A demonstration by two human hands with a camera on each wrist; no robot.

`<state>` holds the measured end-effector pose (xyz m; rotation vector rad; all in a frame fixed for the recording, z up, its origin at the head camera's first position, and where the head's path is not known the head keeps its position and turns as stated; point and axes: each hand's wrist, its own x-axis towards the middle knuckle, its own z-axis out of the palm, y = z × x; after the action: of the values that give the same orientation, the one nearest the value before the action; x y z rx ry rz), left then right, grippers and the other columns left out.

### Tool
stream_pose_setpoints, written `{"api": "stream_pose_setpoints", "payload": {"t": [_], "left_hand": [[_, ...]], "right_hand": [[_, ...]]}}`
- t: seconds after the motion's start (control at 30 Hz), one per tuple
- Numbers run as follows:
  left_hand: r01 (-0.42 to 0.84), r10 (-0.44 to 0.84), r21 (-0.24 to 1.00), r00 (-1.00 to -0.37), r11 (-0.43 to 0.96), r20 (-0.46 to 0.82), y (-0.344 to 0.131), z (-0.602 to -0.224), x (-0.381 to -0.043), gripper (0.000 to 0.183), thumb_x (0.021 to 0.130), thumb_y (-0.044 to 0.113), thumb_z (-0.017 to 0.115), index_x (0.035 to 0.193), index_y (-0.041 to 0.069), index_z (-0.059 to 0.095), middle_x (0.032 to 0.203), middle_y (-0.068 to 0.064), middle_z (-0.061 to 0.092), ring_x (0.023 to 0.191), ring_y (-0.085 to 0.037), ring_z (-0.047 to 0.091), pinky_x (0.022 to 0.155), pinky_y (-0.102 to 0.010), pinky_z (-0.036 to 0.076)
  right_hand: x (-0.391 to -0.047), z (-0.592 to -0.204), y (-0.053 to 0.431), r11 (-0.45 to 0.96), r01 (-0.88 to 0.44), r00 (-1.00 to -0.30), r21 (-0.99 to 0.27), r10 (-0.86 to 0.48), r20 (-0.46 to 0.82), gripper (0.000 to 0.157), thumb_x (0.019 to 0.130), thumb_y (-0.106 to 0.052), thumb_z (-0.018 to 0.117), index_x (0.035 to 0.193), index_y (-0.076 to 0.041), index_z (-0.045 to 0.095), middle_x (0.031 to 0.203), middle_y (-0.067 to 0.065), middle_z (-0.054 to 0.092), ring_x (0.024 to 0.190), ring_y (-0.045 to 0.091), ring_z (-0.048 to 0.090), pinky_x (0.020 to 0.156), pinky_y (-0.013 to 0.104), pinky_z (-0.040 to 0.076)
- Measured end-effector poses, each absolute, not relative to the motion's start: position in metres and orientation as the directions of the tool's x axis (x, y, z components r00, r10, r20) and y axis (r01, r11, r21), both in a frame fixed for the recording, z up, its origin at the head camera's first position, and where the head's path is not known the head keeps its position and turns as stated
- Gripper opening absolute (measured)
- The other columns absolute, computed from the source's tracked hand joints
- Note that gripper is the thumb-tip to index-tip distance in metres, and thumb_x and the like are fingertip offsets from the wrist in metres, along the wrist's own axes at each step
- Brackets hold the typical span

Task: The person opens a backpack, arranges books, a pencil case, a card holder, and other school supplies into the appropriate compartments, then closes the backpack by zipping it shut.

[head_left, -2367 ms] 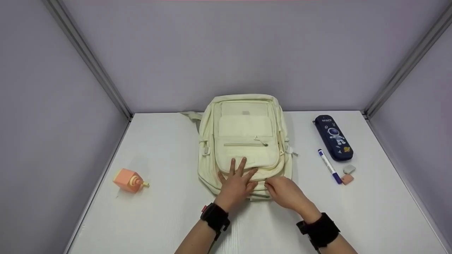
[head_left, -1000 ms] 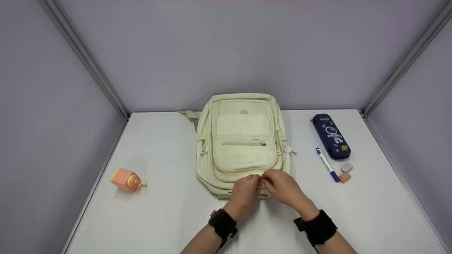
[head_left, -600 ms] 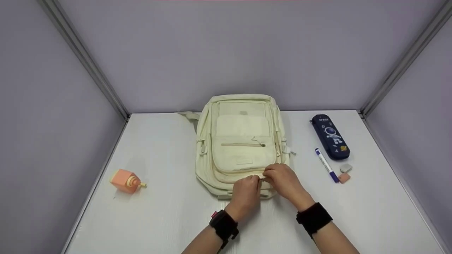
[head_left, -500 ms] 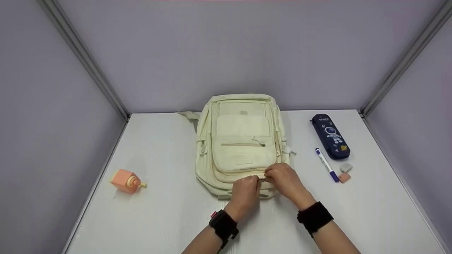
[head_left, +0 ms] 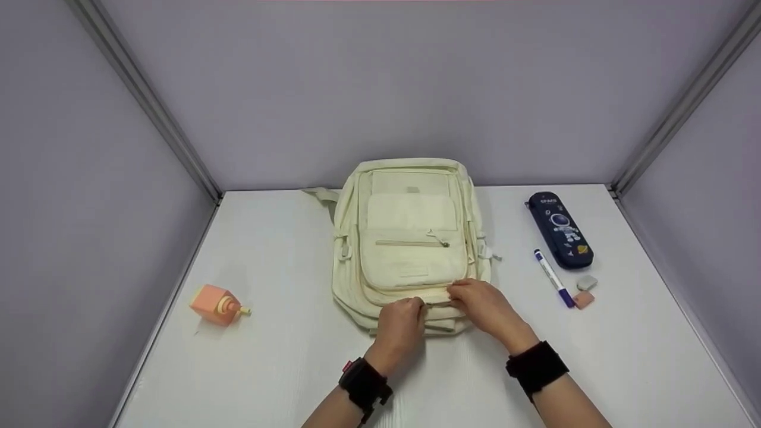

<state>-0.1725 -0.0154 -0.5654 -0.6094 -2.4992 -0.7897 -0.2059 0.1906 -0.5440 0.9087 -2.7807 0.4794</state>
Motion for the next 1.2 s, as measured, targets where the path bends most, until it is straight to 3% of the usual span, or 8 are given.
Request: {"api": "stream_pose_setpoints", "payload": {"t": [0.3, 0.67, 0.87, 1.03, 1.2], "left_hand": [[0.476, 0.206, 0.47, -0.832, 0.743, 0.516, -0.039, -0.566, -0.17, 0.013, 0.088, 0.009, 0.072, 0.075, 0.01, 0.07, 0.067, 0.003, 0.066, 0.06, -0.016, 0.065, 0.055, -0.031, 0.05], [0.441, 0.152, 0.493, -0.84, 0.75, 0.52, -0.083, -0.571, -0.166, 0.006, 0.085, 0.005, 0.073, 0.08, 0.008, 0.073, 0.073, 0.0, 0.069, 0.063, -0.015, 0.066, 0.057, -0.032, 0.052], [0.436, 0.125, 0.491, -0.829, 0.754, 0.544, -0.1, -0.573, -0.168, 0.007, 0.084, 0.004, 0.074, 0.079, 0.007, 0.071, 0.072, -0.001, 0.068, 0.064, -0.018, 0.065, 0.058, -0.035, 0.052], [0.433, 0.123, 0.479, -0.826, 0.764, 0.551, -0.111, -0.572, -0.173, 0.012, 0.084, 0.005, 0.074, 0.075, 0.009, 0.068, 0.067, 0.001, 0.064, 0.058, -0.016, 0.061, 0.053, -0.034, 0.049], [0.399, 0.132, 0.49, -0.861, 0.775, 0.491, -0.119, -0.569, -0.179, 0.014, 0.087, 0.008, 0.073, 0.073, 0.01, 0.068, 0.063, 0.003, 0.06, 0.053, -0.011, 0.054, 0.05, -0.03, 0.044]], "right_hand": [[-0.205, -0.544, 0.195, 0.742, -0.599, -0.8, -0.299, -0.552, 0.234, 0.011, 0.092, -0.011, 0.068, 0.086, -0.015, 0.059, 0.095, 0.0, 0.067, 0.092, 0.023, 0.065, 0.08, 0.04, 0.05], [-0.205, -0.545, 0.196, 0.719, -0.612, -0.79, -0.33, -0.567, 0.233, 0.014, 0.092, -0.008, 0.068, 0.084, -0.014, 0.058, 0.092, -0.002, 0.065, 0.087, 0.021, 0.064, 0.078, 0.04, 0.051], [-0.204, -0.544, 0.197, 0.72, -0.603, -0.798, -0.345, -0.558, 0.23, 0.014, 0.092, -0.007, 0.067, 0.085, -0.013, 0.058, 0.095, 0.002, 0.066, 0.092, 0.023, 0.064, 0.081, 0.041, 0.05], [-0.204, -0.545, 0.197, 0.714, -0.609, -0.793, -0.345, -0.563, 0.234, 0.013, 0.092, -0.007, 0.067, 0.085, -0.013, 0.058, 0.094, 0.001, 0.065, 0.091, 0.023, 0.064, 0.08, 0.041, 0.051], [-0.204, -0.545, 0.199, 0.696, -0.639, -0.769, -0.328, -0.583, 0.26, 0.007, 0.092, -0.005, 0.067, 0.091, -0.01, 0.061, 0.102, 0.006, 0.068, 0.097, 0.027, 0.065, 0.084, 0.043, 0.051]]}}
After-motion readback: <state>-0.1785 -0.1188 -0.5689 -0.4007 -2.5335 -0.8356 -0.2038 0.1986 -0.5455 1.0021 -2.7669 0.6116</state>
